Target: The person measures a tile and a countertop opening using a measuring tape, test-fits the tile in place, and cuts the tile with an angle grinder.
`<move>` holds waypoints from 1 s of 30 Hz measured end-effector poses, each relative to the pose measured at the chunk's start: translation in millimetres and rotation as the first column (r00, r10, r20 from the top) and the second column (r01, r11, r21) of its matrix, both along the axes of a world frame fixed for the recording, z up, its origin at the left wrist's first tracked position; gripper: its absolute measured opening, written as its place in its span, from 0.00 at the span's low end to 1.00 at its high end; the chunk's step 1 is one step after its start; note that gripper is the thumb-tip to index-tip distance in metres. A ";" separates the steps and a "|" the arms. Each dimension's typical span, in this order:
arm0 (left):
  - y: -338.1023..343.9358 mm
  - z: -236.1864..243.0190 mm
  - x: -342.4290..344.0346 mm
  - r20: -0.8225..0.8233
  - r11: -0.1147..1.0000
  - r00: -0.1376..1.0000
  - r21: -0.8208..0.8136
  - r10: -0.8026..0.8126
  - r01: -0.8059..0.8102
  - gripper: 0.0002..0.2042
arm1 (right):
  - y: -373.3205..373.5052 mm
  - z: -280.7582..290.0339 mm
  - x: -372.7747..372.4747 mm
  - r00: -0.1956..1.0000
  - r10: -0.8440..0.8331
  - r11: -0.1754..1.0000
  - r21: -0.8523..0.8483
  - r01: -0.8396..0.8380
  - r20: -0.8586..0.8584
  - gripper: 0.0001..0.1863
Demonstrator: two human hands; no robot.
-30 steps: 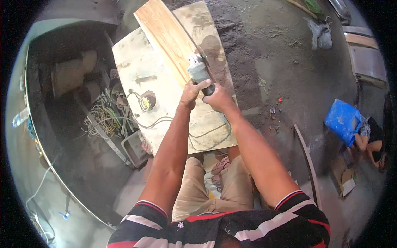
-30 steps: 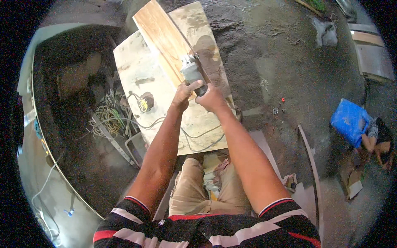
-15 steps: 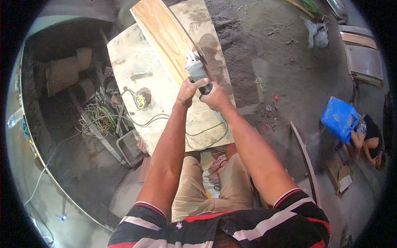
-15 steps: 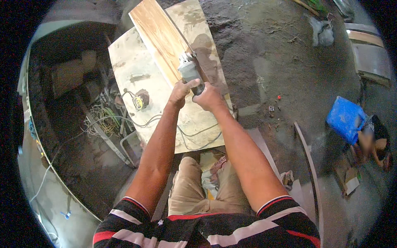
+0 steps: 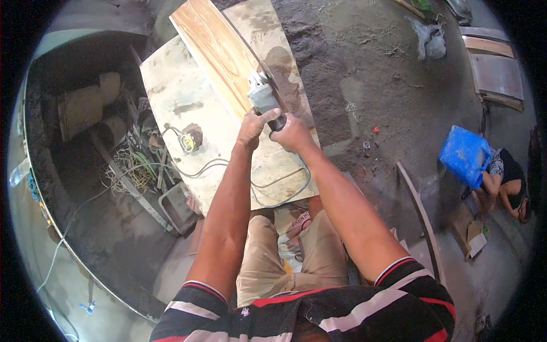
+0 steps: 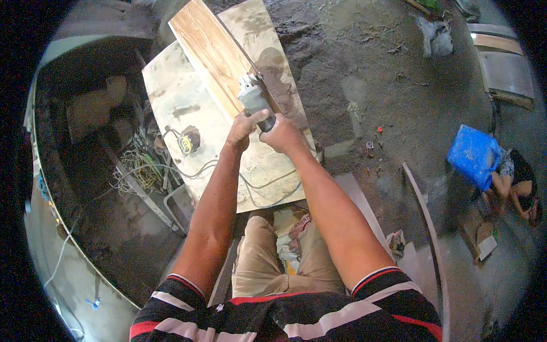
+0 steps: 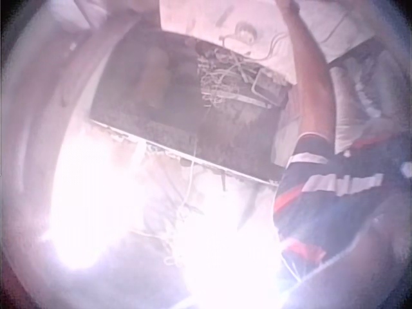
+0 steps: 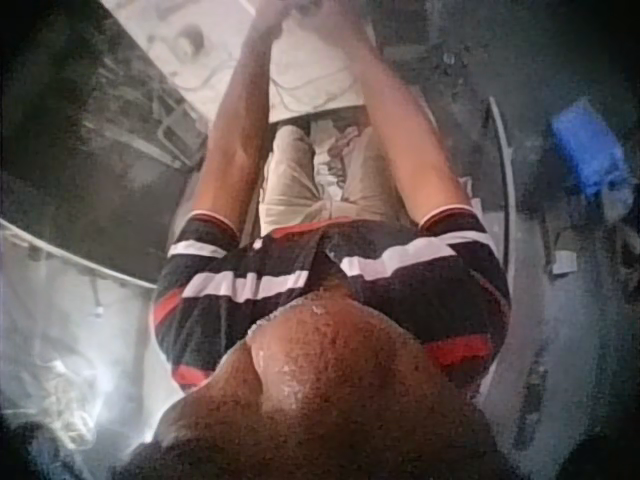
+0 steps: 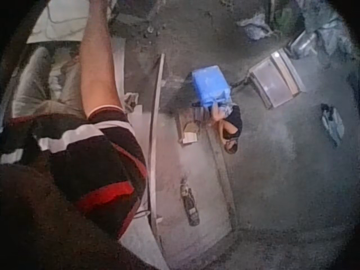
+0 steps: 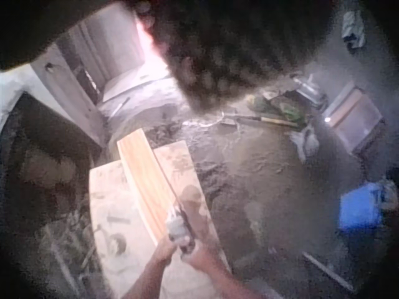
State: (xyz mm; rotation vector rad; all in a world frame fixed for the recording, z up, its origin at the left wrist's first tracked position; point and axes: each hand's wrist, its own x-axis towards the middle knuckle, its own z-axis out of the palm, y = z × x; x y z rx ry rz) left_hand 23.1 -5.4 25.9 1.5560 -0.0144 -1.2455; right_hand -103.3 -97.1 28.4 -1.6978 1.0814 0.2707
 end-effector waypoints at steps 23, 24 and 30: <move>35.7 -8.7 2.2 0.046 0.981 0.980 -0.014 0.194 -0.193 0.28 | 8.5 -0.6 -23.3 0.988 -0.023 0.994 -0.104 0.039 0.150 0.31; 30.7 -2.6 -2.9 0.138 0.999 0.990 0.022 0.041 -0.044 0.28 | 7.7 -1.2 -26.2 0.989 -0.027 0.993 -0.108 0.043 0.142 0.31; 14.1 5.8 -2.7 0.216 0.957 0.949 0.228 -0.230 0.180 0.30 | 13.3 -9.6 -26.5 0.991 -0.019 0.998 -0.049 0.026 0.136 0.32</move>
